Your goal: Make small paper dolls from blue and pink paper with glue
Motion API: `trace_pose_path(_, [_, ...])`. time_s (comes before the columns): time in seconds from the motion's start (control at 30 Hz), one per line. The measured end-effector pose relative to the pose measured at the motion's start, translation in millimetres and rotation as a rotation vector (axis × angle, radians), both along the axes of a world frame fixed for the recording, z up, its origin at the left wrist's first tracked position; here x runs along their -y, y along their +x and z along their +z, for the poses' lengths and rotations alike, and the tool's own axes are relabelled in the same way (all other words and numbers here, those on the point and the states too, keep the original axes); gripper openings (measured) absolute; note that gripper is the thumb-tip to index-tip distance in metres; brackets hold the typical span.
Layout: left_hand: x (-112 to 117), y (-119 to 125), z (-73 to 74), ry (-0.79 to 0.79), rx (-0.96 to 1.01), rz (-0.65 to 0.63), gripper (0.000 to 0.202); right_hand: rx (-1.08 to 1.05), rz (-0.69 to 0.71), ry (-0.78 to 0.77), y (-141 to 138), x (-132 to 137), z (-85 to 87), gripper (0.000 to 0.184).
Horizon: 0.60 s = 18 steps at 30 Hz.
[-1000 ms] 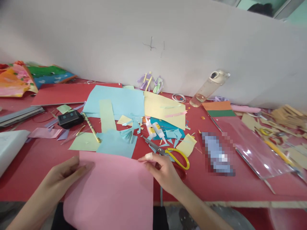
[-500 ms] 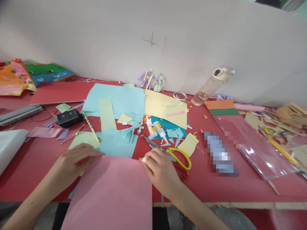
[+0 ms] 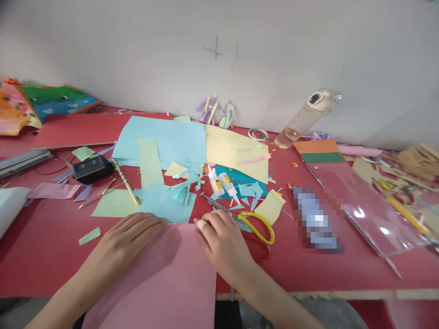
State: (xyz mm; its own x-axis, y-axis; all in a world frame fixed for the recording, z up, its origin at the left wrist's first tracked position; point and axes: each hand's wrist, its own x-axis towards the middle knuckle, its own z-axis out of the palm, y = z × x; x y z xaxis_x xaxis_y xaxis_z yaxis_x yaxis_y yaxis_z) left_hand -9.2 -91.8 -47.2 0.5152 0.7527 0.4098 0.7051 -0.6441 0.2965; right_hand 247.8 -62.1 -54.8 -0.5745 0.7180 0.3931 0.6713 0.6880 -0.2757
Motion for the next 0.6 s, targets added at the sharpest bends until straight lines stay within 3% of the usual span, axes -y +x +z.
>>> trace_pose_path(0.27, [1.7,-4.6,-5.0,0.056,-0.010,-0.002,0.027,0.011,0.015,0.138,-3.1,2.8,-3.7,0.014])
trace_pose_path(0.47, [2.5,-9.8,-10.6,-0.033,0.027,0.076,0.029,0.034,-0.012,0.062,-2.4,3.3,-4.4,0.014])
trace_pose_path(0.6, [2.5,-6.7,-5.6,0.039,-0.054,0.086,0.028,0.075,-0.015,0.118,-3.9,3.8,-1.1,0.018])
